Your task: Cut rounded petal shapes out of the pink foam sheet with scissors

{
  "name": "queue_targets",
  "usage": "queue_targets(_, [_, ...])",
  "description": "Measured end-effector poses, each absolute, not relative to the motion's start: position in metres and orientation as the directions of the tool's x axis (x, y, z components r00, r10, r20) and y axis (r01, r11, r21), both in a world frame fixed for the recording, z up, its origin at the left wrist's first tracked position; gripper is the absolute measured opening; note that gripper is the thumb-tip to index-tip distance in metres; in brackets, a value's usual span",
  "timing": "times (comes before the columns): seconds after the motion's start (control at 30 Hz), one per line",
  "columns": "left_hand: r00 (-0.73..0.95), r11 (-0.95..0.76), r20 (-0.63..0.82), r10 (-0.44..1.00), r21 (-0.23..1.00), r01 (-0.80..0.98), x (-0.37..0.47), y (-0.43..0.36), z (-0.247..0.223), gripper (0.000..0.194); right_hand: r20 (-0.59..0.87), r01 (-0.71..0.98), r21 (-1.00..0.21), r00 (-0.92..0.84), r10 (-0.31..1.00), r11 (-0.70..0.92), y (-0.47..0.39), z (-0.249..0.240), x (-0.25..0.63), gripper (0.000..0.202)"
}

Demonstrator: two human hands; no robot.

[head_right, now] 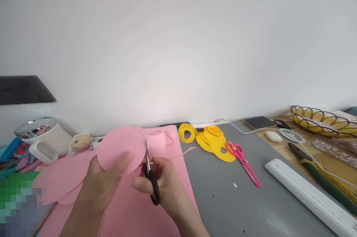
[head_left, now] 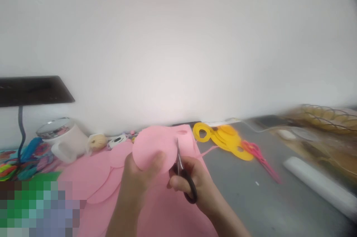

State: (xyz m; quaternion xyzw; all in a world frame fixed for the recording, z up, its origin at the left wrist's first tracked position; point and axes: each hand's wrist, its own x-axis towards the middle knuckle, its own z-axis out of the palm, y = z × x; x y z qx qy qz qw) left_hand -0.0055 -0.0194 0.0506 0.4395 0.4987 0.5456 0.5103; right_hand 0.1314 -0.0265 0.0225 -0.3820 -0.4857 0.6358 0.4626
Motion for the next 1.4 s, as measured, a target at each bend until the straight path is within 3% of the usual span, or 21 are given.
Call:
queue_targets(0.17, [-0.121, -0.007, -0.001, 0.993, 0.998, -0.069, -0.004, -0.021, 0.053, 0.023, -0.022, -0.201, -0.976, -0.286, 0.958, -0.083, -0.025, 0.023, 0.133, 0.04])
queue_targets(0.43, [-0.143, 0.014, -0.018, 0.989, 0.999, -0.031, -0.002, -0.022, 0.055, 0.021, -0.015, -0.213, -0.974, -0.278, 0.961, -0.076, -0.026, 0.022, 0.133, 0.041])
queue_targets(0.8, [-0.106, 0.018, -0.022, 0.994, 0.999, -0.038, -0.009, -0.019, 0.049, 0.023, -0.063, -0.205, -0.972, -0.257, 0.964, -0.118, -0.026, 0.026, 0.13, 0.027])
queue_targets(1.07, [-0.01, 0.028, -0.031, 0.999, 0.981, -0.194, -0.004, -0.02, 0.053, 0.02, -0.075, -0.221, -0.967, -0.24, 0.968, -0.13, -0.026, 0.024, 0.129, 0.017])
queue_targets(1.27, [-0.236, 0.057, -0.042, 0.971, 0.997, 0.056, 0.005, -0.022, 0.056, 0.028, -0.07, -0.17, -0.979, -0.223, 0.972, -0.11, -0.027, 0.026, 0.128, 0.015])
queue_targets(1.4, [-0.271, 0.064, -0.024, 0.962, 0.988, 0.141, 0.006, -0.024, 0.06, 0.023, -0.051, -0.188, -0.977, -0.231, 0.972, -0.096, -0.026, 0.024, 0.129, 0.02])
